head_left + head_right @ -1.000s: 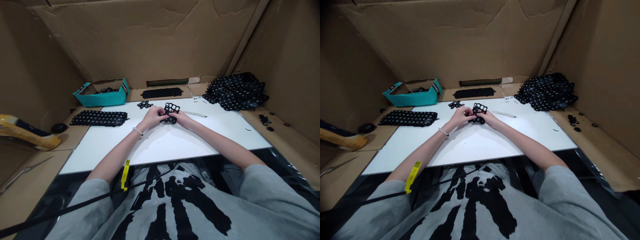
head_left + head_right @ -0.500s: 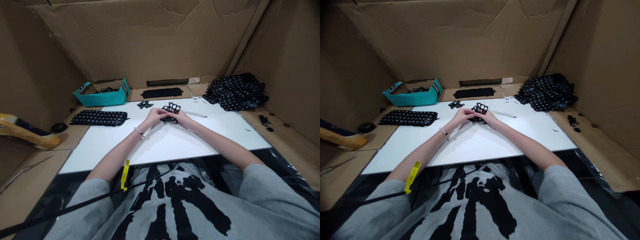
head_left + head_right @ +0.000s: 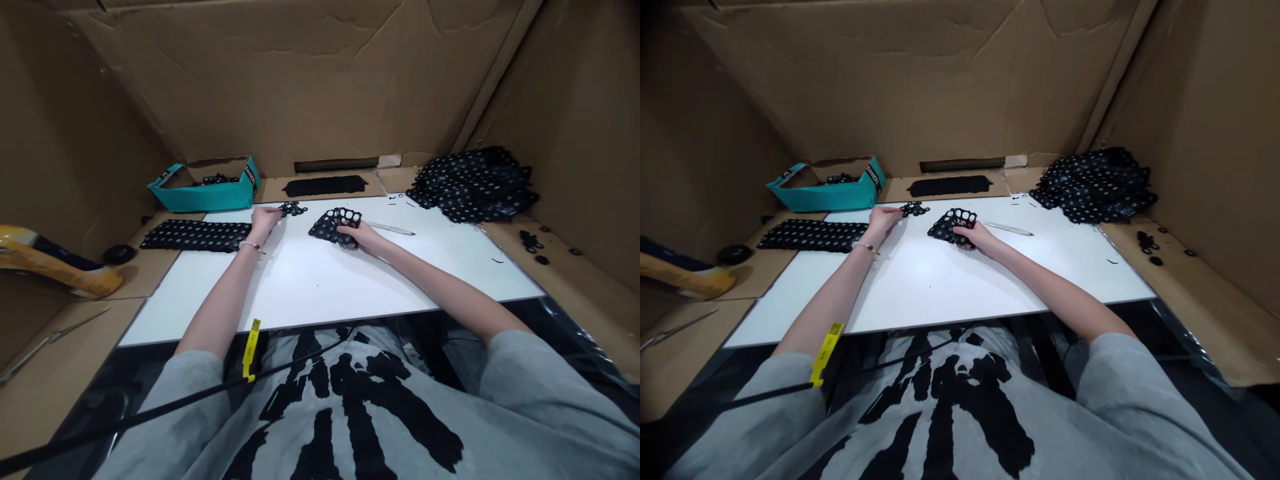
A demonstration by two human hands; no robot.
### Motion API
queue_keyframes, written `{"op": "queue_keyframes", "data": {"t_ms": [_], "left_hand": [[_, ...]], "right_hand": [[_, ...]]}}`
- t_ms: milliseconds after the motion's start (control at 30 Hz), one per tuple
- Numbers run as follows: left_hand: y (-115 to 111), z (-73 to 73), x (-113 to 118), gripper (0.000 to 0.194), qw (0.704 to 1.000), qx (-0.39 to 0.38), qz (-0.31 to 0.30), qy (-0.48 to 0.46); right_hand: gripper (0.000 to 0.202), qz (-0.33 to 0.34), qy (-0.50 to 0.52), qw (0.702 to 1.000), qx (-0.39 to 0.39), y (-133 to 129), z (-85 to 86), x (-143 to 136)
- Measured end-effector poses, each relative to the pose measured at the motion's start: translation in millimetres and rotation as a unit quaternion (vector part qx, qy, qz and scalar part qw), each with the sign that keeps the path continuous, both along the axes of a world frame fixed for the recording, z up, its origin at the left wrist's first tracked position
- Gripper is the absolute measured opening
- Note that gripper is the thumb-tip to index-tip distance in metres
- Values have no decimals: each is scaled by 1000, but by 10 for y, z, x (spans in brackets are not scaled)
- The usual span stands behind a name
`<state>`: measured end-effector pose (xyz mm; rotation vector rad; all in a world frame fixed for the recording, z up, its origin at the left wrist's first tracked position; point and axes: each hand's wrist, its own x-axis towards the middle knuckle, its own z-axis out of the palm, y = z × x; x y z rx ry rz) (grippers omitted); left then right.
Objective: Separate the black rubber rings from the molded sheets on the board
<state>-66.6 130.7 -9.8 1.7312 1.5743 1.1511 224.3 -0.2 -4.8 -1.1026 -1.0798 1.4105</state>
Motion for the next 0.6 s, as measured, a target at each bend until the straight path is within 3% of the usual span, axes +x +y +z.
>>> {"op": "queue_keyframes", "data": {"t_ms": [133,200,400,500,600], "left_hand": [[58,-20,79,61,996,20,46,-78],[65,-3,75,65,996,36,43,-73],[22,51,-88,46,992,58,91,66],[6,25,-108,50,986,57,94,129],[7,-26,-70,59,981,21,58,184]], "right_hand": [[29,4,-6,1000,1,7,-16,8],[25,-4,-17,1000,-7,9,-14,8],[19,-8,-43,999,-23,-24,33,-10],[23,-12,-40,999,-22,-43,55,-18],[24,-6,-34,999,-24,-49,62,-23]]}}
